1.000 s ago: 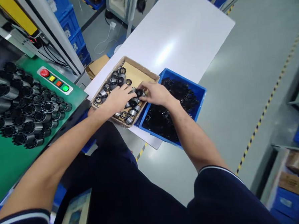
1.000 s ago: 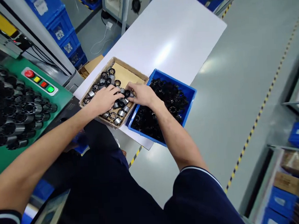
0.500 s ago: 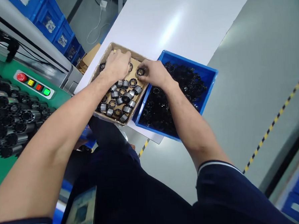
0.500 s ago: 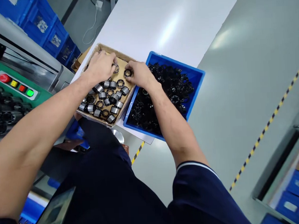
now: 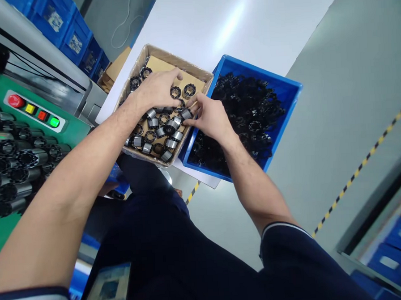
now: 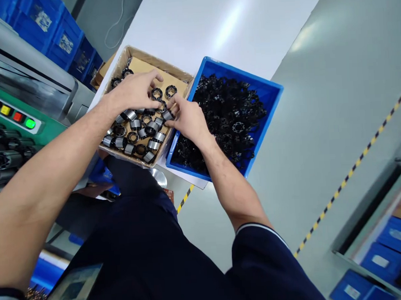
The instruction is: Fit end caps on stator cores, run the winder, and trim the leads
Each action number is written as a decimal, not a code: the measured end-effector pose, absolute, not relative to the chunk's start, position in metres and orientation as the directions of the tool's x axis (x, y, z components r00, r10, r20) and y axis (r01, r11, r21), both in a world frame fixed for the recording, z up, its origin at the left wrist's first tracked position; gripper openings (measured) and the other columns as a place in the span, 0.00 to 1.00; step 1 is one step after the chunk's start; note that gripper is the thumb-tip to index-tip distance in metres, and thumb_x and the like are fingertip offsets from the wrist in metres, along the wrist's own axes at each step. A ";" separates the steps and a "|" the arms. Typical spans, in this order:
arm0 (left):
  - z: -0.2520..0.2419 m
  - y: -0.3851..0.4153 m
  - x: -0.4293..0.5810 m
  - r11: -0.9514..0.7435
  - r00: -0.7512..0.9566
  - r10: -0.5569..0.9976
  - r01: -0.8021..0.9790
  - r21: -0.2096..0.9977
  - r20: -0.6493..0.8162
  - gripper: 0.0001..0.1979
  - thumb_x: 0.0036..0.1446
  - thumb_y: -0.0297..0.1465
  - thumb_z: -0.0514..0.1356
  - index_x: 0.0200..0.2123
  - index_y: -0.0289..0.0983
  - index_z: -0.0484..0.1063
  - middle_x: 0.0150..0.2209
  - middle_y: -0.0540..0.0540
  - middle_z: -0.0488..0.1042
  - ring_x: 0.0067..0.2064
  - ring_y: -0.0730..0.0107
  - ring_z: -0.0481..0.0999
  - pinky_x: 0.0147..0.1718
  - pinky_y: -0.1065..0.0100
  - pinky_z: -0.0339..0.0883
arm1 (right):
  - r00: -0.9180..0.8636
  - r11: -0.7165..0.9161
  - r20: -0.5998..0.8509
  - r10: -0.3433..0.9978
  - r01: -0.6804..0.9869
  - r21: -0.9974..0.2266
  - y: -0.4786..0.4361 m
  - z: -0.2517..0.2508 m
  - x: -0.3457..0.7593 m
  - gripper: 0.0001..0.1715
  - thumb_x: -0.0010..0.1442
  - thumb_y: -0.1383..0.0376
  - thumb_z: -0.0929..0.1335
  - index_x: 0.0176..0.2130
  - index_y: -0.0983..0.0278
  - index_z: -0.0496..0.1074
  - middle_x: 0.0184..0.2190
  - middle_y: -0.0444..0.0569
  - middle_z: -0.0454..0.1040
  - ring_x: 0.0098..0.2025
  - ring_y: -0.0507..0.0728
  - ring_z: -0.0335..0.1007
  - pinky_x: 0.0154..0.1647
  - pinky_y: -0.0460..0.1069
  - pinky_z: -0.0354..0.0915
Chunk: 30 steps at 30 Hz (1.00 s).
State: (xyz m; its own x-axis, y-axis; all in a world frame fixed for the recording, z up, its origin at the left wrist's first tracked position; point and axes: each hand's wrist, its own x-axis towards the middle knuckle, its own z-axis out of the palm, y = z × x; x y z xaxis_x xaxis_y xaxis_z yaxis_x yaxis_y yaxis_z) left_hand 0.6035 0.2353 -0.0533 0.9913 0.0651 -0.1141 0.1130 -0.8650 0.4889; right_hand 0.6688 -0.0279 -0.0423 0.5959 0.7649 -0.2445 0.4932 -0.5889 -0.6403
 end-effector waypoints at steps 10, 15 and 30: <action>-0.065 0.229 0.604 -0.861 0.995 0.069 0.096 0.500 -0.071 0.42 0.57 0.35 0.83 0.74 0.47 0.81 0.68 0.38 0.88 0.69 0.32 0.87 0.77 0.33 0.78 | 0.692 -0.700 -0.199 0.694 0.585 -0.410 -0.002 -0.022 0.664 0.18 0.67 0.71 0.75 0.53 0.53 0.82 0.52 0.58 0.91 0.60 0.83 0.88 0.71 0.81 0.81; -0.021 0.186 0.546 -0.776 0.975 0.175 0.053 0.629 0.134 0.37 0.65 0.34 0.80 0.75 0.49 0.82 0.73 0.38 0.85 0.74 0.35 0.85 0.84 0.30 0.73 | 0.707 -0.721 -0.198 0.679 0.591 -0.361 0.013 -0.026 0.674 0.21 0.71 0.67 0.75 0.60 0.51 0.82 0.55 0.57 0.92 0.64 0.83 0.88 0.71 0.81 0.81; -0.003 0.074 0.104 -0.530 0.599 0.788 0.542 0.652 0.143 0.06 0.78 0.26 0.75 0.51 0.44 0.89 0.49 0.46 0.94 0.48 0.54 0.96 0.52 0.52 0.89 | 0.640 -0.635 -0.093 0.763 0.713 -0.298 0.025 -0.056 0.681 0.31 0.73 0.59 0.72 0.70 0.55 0.88 0.71 0.65 0.87 0.63 0.80 0.89 0.69 0.79 0.83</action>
State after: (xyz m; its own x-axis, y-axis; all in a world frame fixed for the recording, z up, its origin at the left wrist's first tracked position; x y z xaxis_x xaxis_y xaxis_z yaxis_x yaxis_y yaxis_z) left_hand 0.1038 0.0738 -0.0033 0.5989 0.7880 0.1428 0.5417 -0.5299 0.6525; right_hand 0.6813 0.0248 -0.0558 0.6401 0.7627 -0.0930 0.7131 -0.6348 -0.2977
